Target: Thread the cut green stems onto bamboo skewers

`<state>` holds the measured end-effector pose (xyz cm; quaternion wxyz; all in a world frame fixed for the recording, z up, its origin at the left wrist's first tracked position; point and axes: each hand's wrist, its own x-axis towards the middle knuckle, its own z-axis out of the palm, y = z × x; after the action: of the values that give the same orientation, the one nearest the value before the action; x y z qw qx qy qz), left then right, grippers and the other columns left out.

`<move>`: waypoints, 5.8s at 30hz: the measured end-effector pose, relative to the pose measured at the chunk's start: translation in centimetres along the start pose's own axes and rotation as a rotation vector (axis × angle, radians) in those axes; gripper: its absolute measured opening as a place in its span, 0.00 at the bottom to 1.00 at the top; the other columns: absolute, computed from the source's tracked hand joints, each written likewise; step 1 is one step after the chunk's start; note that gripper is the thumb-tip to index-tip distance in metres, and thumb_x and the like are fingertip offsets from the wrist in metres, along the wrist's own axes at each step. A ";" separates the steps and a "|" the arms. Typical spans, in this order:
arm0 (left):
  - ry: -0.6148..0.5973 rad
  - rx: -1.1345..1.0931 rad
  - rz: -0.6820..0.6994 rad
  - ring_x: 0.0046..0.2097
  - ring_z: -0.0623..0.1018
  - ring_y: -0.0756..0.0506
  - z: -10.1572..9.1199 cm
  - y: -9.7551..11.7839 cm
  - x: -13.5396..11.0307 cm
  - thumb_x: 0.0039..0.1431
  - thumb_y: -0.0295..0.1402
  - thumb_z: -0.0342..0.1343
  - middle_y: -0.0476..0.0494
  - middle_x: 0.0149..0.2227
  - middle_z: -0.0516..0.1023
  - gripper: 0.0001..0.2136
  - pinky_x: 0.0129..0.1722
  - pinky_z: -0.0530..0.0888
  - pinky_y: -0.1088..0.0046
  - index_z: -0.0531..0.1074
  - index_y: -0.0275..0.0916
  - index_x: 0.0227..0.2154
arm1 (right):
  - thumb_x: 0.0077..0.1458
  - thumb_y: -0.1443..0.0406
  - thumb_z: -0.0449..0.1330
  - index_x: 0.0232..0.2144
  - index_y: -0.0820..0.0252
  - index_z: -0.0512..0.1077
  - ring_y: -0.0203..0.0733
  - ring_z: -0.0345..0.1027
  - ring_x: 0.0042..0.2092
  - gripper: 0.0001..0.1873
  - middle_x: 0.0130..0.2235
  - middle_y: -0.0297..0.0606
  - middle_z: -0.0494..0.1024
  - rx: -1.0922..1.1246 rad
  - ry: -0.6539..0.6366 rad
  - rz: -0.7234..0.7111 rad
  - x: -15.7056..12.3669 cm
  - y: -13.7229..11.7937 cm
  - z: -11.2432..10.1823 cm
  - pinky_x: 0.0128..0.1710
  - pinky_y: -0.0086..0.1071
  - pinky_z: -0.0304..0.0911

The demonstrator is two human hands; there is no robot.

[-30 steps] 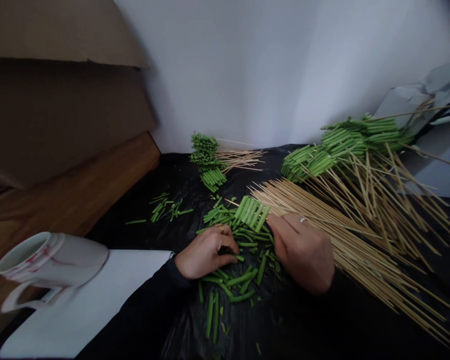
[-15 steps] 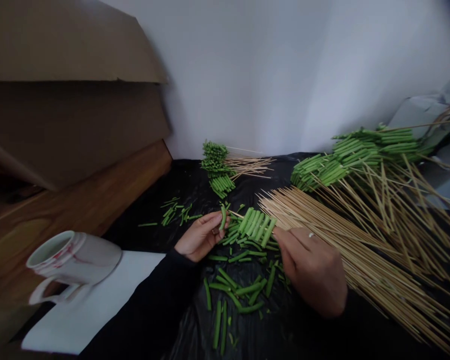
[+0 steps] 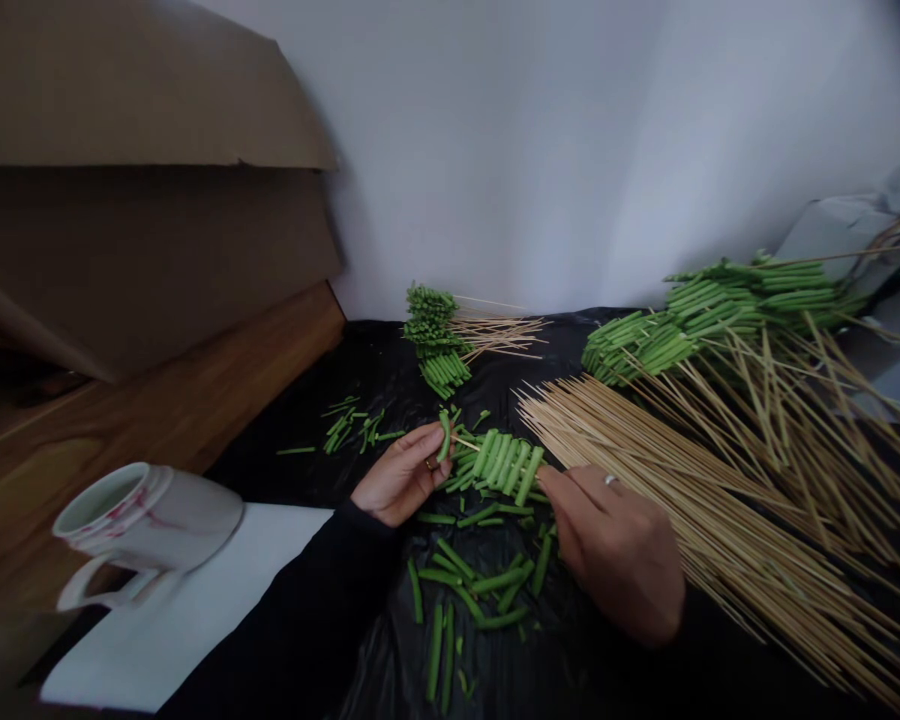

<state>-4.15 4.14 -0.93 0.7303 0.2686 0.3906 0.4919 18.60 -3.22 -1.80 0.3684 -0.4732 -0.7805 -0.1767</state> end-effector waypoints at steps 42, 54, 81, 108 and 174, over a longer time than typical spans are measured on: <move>0.070 0.158 0.097 0.31 0.75 0.53 0.9 -0.9 -0.4 0.40 0.29 0.72 0.45 0.29 0.80 0.11 0.32 0.72 0.81 0.80 0.33 0.28 | 0.59 0.74 0.50 0.38 0.62 0.74 0.39 0.60 0.29 0.13 0.27 0.35 0.70 -0.003 -0.048 0.042 -0.6 -0.4 0.6 0.28 0.35 0.47; 0.040 0.137 0.015 0.30 0.75 0.53 1.4 -1.4 -0.7 0.37 0.29 0.73 0.44 0.28 0.79 0.11 0.32 0.72 0.80 0.79 0.32 0.25 | 0.58 0.76 0.49 0.38 0.62 0.75 0.38 0.60 0.27 0.15 0.26 0.35 0.70 -0.028 -0.026 0.052 -0.6 -1.1 0.7 0.27 0.35 0.46; -0.547 1.001 0.026 0.23 0.67 0.52 2.4 -1.6 -2.8 0.45 0.35 0.68 0.49 0.23 0.71 0.08 0.23 0.62 0.76 0.78 0.37 0.23 | 0.58 0.73 0.51 0.32 0.60 0.75 0.37 0.59 0.29 0.13 0.25 0.35 0.70 -0.121 -0.007 0.090 0.6 1.3 -0.2 0.29 0.33 0.48; -0.047 0.157 0.041 0.32 0.74 0.53 0.3 -0.1 -0.2 0.46 0.33 0.69 0.45 0.32 0.77 0.12 0.31 0.71 0.81 0.78 0.33 0.33 | 0.61 0.71 0.52 0.37 0.61 0.76 0.37 0.62 0.28 0.12 0.26 0.34 0.71 -0.017 0.051 0.078 0.5 0.9 -0.5 0.30 0.33 0.52; -0.035 0.134 0.041 0.29 0.73 0.54 0.5 -0.7 -0.4 0.43 0.31 0.71 0.45 0.27 0.77 0.11 0.30 0.71 0.81 0.79 0.30 0.28 | 0.59 0.74 0.49 0.38 0.63 0.74 0.38 0.63 0.29 0.14 0.27 0.36 0.71 0.020 -0.037 0.027 -0.6 -0.2 0.6 0.29 0.33 0.51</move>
<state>-3.46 3.52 -1.10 0.7072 0.3334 0.4041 0.4747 18.34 -3.34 -2.64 0.3609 -0.4834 -0.7824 -0.1550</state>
